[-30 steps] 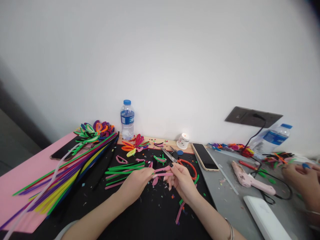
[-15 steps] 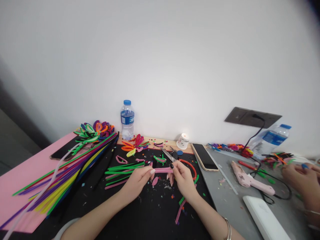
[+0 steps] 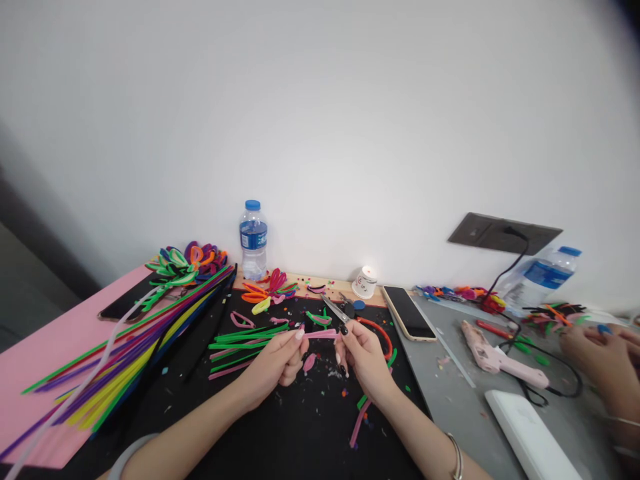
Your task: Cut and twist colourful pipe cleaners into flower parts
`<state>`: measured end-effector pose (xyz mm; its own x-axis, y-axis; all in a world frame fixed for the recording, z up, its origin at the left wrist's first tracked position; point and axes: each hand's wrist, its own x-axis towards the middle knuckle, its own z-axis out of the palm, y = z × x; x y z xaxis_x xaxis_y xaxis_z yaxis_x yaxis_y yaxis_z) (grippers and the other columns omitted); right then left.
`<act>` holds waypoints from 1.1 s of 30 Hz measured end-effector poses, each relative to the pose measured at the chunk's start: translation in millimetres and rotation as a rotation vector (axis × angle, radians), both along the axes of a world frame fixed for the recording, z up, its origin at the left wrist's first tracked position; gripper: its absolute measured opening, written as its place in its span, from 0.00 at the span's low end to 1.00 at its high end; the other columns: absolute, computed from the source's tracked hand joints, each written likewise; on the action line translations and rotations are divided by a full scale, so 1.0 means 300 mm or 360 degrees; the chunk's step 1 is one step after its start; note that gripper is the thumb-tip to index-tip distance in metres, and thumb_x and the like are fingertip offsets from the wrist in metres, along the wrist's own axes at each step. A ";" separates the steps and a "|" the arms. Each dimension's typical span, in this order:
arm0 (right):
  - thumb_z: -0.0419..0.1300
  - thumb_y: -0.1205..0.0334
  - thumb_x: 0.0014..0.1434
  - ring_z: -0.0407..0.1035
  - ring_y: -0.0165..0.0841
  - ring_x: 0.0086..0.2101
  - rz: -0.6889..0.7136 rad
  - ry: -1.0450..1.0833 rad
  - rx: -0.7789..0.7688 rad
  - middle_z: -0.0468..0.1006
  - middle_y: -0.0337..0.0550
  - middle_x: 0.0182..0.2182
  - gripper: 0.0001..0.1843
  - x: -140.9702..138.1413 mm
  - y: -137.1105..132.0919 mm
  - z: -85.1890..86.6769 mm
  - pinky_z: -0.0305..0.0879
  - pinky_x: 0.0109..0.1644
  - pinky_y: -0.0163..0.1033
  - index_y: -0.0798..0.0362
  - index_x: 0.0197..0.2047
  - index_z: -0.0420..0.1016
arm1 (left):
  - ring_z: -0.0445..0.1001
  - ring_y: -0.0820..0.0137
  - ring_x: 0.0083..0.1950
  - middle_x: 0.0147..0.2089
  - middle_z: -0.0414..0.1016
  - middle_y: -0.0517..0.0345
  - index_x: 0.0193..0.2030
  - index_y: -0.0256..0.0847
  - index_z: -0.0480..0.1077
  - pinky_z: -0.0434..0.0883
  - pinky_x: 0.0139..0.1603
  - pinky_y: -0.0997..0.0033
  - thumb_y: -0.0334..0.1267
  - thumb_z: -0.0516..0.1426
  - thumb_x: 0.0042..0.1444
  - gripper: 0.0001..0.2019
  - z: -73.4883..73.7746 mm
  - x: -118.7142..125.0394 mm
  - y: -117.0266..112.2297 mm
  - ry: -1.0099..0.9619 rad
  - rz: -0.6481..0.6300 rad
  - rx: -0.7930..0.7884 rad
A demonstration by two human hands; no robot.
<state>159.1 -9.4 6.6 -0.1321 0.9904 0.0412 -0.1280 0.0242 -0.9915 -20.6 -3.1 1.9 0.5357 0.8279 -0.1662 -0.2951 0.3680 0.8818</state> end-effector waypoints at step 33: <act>0.62 0.66 0.48 0.53 0.22 0.16 0.0388 -0.0713 0.0282 0.62 0.30 0.16 0.04 -0.003 -0.034 0.021 0.47 0.19 0.28 0.55 0.27 0.70 | 0.42 0.82 0.12 0.09 0.47 0.72 0.19 0.37 0.59 0.41 0.15 0.77 0.49 0.51 0.54 0.20 -0.002 -0.006 -0.012 0.0252 -0.0385 0.0091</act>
